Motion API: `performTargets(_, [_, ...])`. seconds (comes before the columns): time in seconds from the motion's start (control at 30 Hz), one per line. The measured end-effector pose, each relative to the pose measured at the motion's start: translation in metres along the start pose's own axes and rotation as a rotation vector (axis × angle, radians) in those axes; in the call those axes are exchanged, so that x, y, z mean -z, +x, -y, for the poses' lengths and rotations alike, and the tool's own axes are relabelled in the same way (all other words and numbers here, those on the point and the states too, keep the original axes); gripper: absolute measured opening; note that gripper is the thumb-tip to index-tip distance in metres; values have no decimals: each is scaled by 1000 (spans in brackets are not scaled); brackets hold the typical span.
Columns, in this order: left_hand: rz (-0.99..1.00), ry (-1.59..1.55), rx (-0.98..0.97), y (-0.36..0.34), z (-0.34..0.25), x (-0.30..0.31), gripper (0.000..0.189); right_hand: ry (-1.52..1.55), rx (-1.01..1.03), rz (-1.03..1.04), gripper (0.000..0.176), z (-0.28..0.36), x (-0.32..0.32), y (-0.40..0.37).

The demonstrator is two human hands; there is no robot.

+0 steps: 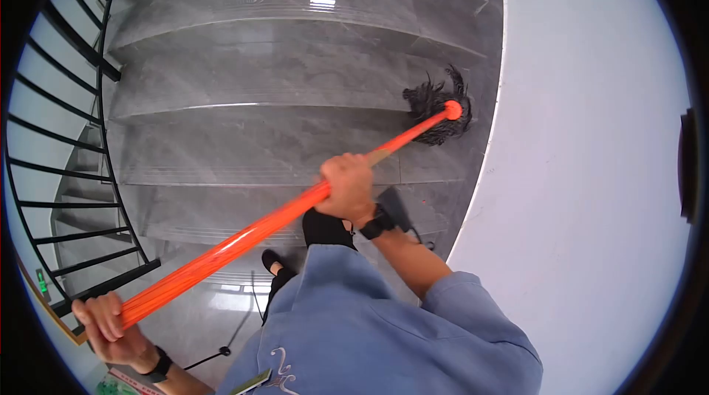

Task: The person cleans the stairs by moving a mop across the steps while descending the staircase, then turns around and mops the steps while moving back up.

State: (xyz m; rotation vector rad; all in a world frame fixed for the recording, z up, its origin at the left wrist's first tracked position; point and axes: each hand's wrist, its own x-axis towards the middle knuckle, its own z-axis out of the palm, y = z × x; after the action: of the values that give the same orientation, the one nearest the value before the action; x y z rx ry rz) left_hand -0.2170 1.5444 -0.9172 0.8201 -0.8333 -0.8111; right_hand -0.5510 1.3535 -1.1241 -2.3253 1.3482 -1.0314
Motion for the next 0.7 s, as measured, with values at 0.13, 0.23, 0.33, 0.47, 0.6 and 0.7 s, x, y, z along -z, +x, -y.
performTargets(0.13, [-152, 56, -70, -24, -30, 8, 13, 278, 141, 99, 21, 14, -57, 38])
performTargets(0.23, [-268, 98, -269, -31, -55, -13, 13, 484, 261, 157, 20, 41, -91, 70])
performTargets(0.33, [-501, 200, -436, -35, -76, -57, 17, 596, 320, 230, 18, 71, -102, 83])
performTargets(0.47, [-721, 1593, -536, -41, -68, -146, 10, 805, 518, 322, 19, 67, -114, 141])
performTargets(0.6, [-452, 448, -884, -196, -62, -221, 4, 934, 813, 225, 21, 103, -76, 78])
performTargets(0.7, [-421, 659, -950, -241, 23, -282, 3, 980, 1039, 231, 21, 97, -102, 74])
